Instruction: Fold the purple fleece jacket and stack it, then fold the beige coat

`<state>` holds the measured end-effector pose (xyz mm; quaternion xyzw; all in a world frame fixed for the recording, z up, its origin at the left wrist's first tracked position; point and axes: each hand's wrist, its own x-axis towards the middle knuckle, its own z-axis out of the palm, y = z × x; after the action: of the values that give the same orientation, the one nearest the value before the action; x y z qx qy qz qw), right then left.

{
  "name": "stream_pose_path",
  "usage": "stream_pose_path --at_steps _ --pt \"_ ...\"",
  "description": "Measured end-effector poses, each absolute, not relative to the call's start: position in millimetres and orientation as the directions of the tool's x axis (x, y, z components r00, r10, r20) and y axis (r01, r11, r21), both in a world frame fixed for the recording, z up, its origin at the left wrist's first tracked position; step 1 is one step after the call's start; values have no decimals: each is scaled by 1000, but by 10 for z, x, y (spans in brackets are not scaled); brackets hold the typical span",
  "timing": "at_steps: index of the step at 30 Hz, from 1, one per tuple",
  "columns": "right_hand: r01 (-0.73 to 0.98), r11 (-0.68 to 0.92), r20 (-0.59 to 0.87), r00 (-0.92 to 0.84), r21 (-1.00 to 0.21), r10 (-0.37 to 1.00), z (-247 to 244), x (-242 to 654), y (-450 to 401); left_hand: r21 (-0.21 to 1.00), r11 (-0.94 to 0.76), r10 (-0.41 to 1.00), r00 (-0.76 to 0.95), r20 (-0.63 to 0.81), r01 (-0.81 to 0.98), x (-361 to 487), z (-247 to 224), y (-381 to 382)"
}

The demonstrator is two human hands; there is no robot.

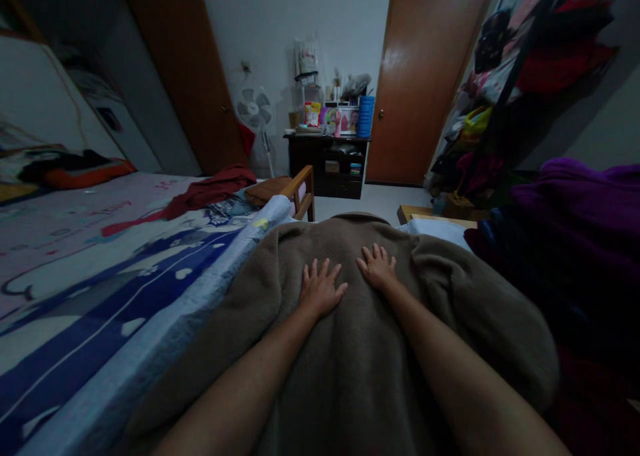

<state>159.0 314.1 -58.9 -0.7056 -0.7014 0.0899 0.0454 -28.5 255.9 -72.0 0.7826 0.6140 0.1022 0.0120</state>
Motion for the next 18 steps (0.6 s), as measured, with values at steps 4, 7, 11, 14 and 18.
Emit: stream_pose_path --at_steps 4,7,11,14,18 --pt "977 21 -147 -54 -214 988 -537 1507 2746 93 -280 955 267 129 956 -304 -588 2464" --pt "974 37 -188 -80 -223 979 -451 1471 2436 -27 -326 934 327 145 945 -446 -386 2335" --pt "958 142 -269 -209 -249 940 -146 1534 2083 -121 -177 970 194 146 977 -850 -50 2057" --pt "956 207 -278 -261 -208 924 236 1736 1862 -84 0 998 5 58 996 -1192 164 1796" --pt "996 81 89 -79 -24 993 738 2266 1501 -2 120 989 -119 -91 993 -1500 347 1493"
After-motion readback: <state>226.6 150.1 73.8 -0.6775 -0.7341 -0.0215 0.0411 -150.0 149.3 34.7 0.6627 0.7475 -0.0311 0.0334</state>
